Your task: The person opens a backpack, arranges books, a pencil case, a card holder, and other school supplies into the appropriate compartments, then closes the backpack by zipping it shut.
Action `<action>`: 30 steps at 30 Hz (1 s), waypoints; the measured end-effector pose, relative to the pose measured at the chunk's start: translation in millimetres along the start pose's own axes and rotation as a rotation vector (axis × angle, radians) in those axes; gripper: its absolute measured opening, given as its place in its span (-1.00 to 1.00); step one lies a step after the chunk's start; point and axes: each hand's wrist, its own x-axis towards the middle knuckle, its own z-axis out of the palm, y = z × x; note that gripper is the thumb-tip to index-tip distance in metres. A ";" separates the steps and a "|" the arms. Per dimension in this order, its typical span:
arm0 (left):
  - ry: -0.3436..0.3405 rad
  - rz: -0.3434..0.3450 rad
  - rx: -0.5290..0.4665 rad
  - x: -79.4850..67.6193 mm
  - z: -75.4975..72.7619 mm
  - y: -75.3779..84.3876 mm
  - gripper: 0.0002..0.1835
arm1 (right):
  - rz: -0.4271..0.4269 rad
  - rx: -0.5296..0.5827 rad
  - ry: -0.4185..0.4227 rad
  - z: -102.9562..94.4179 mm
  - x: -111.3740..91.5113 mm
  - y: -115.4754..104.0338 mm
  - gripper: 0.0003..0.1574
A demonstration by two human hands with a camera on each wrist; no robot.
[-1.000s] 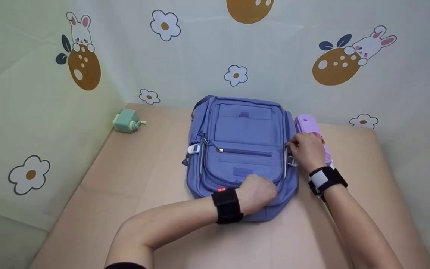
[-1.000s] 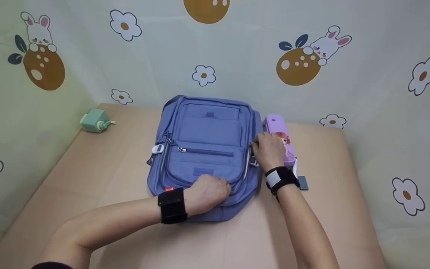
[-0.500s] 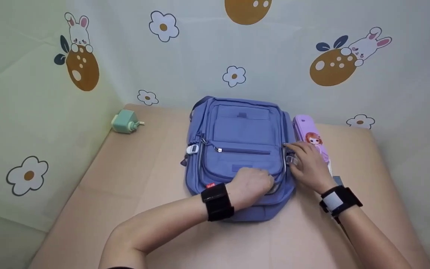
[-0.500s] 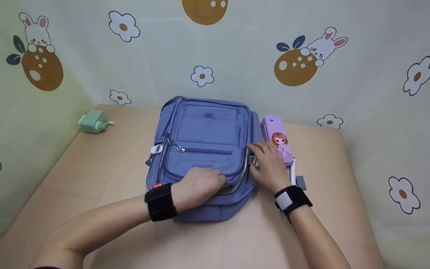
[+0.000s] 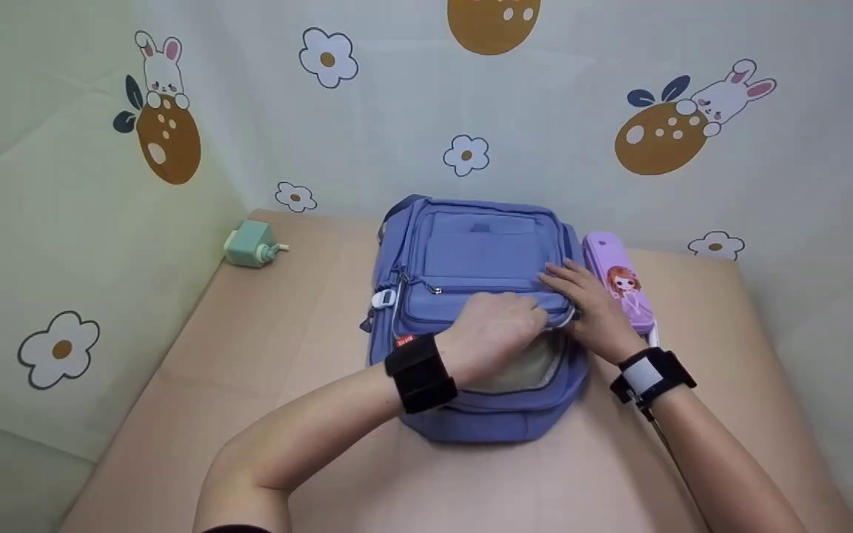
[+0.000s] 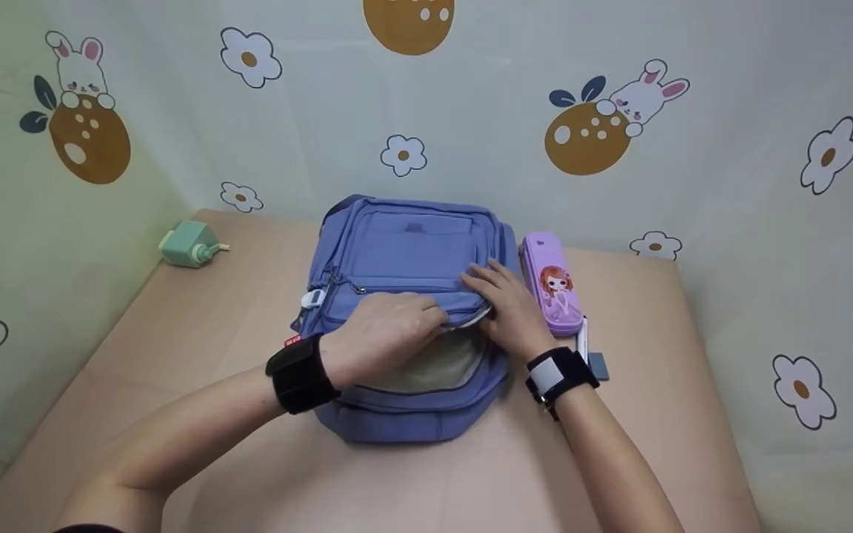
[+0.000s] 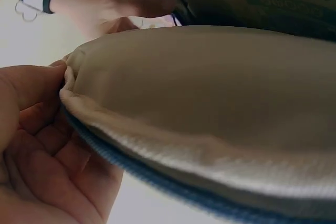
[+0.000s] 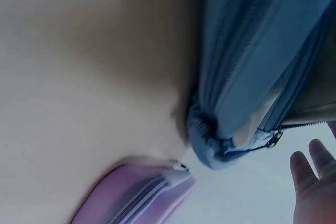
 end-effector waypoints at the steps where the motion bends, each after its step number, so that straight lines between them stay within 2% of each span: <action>1: 0.002 -0.001 -0.006 -0.3 -0.9 -1.6 -0.89 | 0.004 0.025 -0.008 0.6 2.9 0.0 -0.27; 5: 0.015 -0.046 -0.109 -3.8 -2.2 -8.6 -0.82 | 0.047 0.113 -0.032 3.3 10.6 1.3 -0.55; 8: 0.065 -0.091 -0.241 -9.7 -4.1 -19.3 -0.76 | 0.107 0.160 -0.030 4.6 12.6 2.6 -0.59; 11: 0.117 -0.138 -0.360 -18.5 -7.2 -37.1 -0.73 | 0.177 0.187 -0.016 4.0 12.4 3.3 -0.56; 14: 0.134 -0.232 -0.418 -29.2 -8.7 -59.8 -0.70 | 0.229 0.202 -0.012 2.0 12.8 3.1 -0.54; 17: 0.110 -0.353 -0.489 -43.2 -6.6 -85.3 -0.60 | 0.299 0.228 -0.024 -0.4 13.8 1.6 -0.55; 20: 0.104 -0.448 -0.592 -61.4 3.2 -113.3 -0.48 | 0.359 0.262 -0.025 -2.7 16.7 0.8 -0.65; 23: 0.085 -0.499 -0.716 -81.6 20.6 -137.9 -0.32 | 0.382 0.271 -0.030 -5.7 20.9 1.6 -0.71; 26: 0.017 -0.516 -0.827 -96.7 43.4 -154.8 -0.12 | 0.399 0.252 -0.032 -9.7 25.2 1.8 -0.68; 28: -0.035 -0.519 -0.870 -101.4 58.1 -161.3 -0.03 | 0.445 0.297 -0.037 -11.9 28.1 1.1 -0.62; 30: -0.052 -0.499 -0.902 -101.1 71.1 -165.1 -0.01 | 0.503 0.363 -0.041 -13.4 31.0 0.3 -0.55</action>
